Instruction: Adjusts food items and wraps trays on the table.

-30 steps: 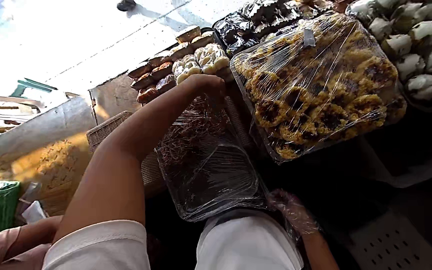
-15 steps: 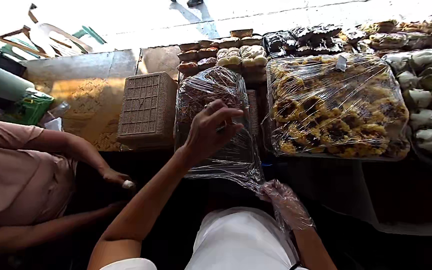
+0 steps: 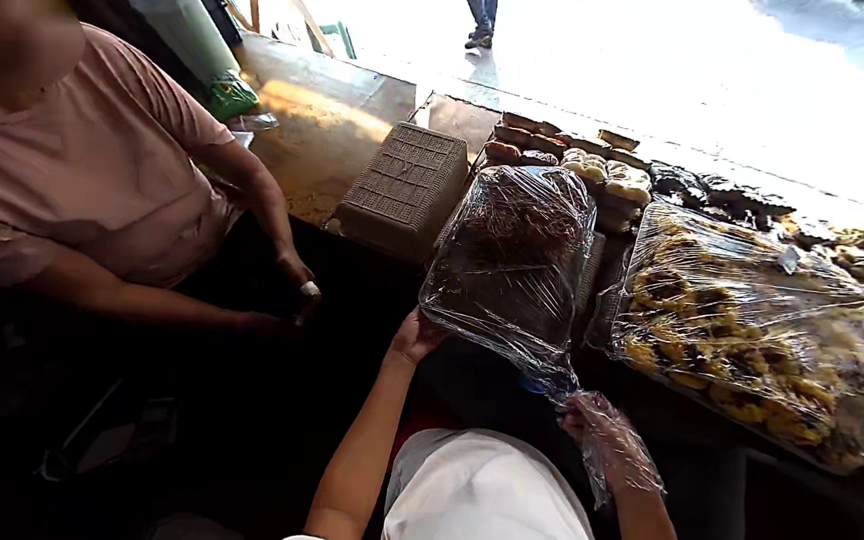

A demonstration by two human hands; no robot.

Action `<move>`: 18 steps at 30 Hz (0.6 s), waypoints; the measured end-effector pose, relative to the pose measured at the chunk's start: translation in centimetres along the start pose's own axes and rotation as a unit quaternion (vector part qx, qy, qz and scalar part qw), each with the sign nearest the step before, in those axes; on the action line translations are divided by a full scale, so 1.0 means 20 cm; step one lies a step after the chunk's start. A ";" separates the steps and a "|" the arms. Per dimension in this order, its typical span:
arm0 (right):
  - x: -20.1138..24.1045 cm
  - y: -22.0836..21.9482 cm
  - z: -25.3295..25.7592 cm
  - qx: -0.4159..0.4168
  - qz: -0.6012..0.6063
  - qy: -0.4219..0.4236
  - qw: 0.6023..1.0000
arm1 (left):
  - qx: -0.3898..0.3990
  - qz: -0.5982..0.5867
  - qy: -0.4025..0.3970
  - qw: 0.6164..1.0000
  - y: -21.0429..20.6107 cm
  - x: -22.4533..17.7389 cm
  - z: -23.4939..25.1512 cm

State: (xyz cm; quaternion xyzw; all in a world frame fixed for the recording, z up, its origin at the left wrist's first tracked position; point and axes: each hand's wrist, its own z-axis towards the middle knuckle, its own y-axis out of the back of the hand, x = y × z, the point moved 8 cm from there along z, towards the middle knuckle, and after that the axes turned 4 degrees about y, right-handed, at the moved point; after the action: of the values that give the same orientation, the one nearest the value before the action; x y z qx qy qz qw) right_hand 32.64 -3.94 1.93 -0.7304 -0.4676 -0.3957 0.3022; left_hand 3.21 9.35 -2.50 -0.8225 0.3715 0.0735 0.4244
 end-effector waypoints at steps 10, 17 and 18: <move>-0.01 0.01 -0.04 -0.014 0.031 0.016 0.999 | 0.011 0.058 -0.040 0.997 0.16 -0.09 -0.02; 0.01 0.04 -0.06 -0.009 0.040 0.036 0.998 | -0.059 0.221 -0.078 0.970 0.21 -0.29 -0.18; 0.02 0.04 -0.07 -0.009 0.041 0.041 0.998 | -0.079 0.248 -0.087 0.962 0.19 -0.32 -0.21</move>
State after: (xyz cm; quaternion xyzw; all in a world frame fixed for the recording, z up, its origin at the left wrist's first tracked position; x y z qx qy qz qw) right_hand 33.04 -5.21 2.88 -0.7346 -0.4209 -0.4169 0.3307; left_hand -4.78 8.31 0.53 -0.7259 0.5184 0.2770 0.3573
